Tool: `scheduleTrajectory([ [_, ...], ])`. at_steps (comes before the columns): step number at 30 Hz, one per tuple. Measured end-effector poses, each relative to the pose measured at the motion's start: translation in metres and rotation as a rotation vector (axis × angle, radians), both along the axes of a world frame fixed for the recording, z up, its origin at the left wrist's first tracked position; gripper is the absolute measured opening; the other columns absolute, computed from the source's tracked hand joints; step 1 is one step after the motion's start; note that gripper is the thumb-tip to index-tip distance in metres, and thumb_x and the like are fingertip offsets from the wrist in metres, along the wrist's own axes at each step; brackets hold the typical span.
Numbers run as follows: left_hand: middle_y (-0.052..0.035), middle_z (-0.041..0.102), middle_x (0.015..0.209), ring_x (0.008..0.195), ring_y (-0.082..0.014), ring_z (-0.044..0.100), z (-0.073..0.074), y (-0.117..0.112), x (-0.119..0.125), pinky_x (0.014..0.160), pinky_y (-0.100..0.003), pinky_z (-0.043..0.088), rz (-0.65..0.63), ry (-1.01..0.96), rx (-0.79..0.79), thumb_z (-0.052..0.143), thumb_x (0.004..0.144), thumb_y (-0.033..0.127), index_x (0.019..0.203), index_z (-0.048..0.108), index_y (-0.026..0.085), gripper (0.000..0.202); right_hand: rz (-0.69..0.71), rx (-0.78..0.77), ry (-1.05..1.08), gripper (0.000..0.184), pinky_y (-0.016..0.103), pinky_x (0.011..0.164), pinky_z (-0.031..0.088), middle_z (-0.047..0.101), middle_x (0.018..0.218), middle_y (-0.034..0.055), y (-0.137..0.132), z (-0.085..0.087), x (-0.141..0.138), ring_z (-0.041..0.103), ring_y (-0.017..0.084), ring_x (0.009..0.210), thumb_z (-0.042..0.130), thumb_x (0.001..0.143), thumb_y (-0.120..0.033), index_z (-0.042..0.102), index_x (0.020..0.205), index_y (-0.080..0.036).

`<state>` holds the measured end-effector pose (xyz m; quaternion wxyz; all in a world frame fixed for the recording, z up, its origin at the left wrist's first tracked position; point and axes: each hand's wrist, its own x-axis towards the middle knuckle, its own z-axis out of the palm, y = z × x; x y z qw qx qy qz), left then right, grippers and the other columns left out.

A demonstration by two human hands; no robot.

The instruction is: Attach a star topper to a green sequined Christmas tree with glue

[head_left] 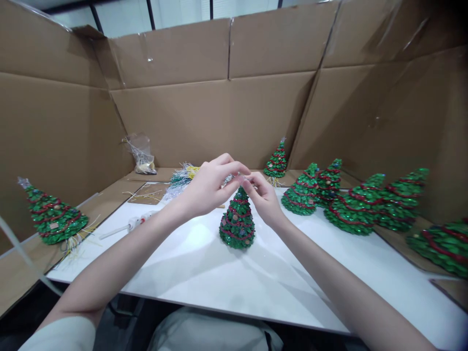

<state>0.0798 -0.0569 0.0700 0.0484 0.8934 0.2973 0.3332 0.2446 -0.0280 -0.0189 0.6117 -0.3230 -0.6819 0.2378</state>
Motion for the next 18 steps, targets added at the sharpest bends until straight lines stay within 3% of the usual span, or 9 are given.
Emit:
scheduleTrajectory([
  [5,-0.0042,0.057,0.089,0.077,-0.0138,0.053,0.006,-0.032,-0.016,0.069,-0.025,0.041,-0.021,-0.004,-0.009,0.044,0.092,0.021,0.103,0.065,0.019,0.023,0.0,-0.002,0.022,0.031,0.031,0.072,0.047,0.054,0.087,0.0028,-0.001,0.0,-0.001,0.056,0.018,0.083,0.054,0.084,-0.053,0.058,0.087,-0.022],
  [8,-0.0045,0.06,0.092,0.084,-0.0149,0.055,0.0,-0.056,-0.031,0.076,-0.025,0.042,-0.104,0.058,-0.122,0.043,0.094,0.023,0.108,0.062,0.02,0.024,-0.016,0.004,0.017,0.031,0.031,0.074,0.048,0.056,0.09,0.0038,-0.002,-0.001,-0.001,0.057,0.018,0.085,0.054,0.085,-0.053,0.06,0.089,-0.022],
  [15,-0.005,0.064,0.099,0.092,-0.0148,0.059,-0.031,-0.093,-0.078,0.083,-0.021,0.044,-0.306,0.434,-0.642,0.041,0.096,0.025,0.117,0.06,0.024,0.029,0.025,-0.006,0.019,0.029,0.029,0.072,0.047,0.057,0.092,0.0039,-0.001,-0.001,0.0,0.056,0.016,0.083,0.054,0.086,-0.049,0.062,0.094,-0.022],
  [18,-0.0038,0.065,0.101,0.096,-0.0147,0.06,-0.047,-0.103,-0.112,0.085,-0.019,0.044,-0.188,0.394,-0.67,0.041,0.095,0.027,0.113,0.063,0.026,0.028,0.036,-0.021,0.03,0.029,0.029,0.071,0.045,0.058,0.092,0.0038,0.0,-0.001,0.0,0.055,0.016,0.085,0.054,0.085,-0.05,0.063,0.092,-0.022],
])
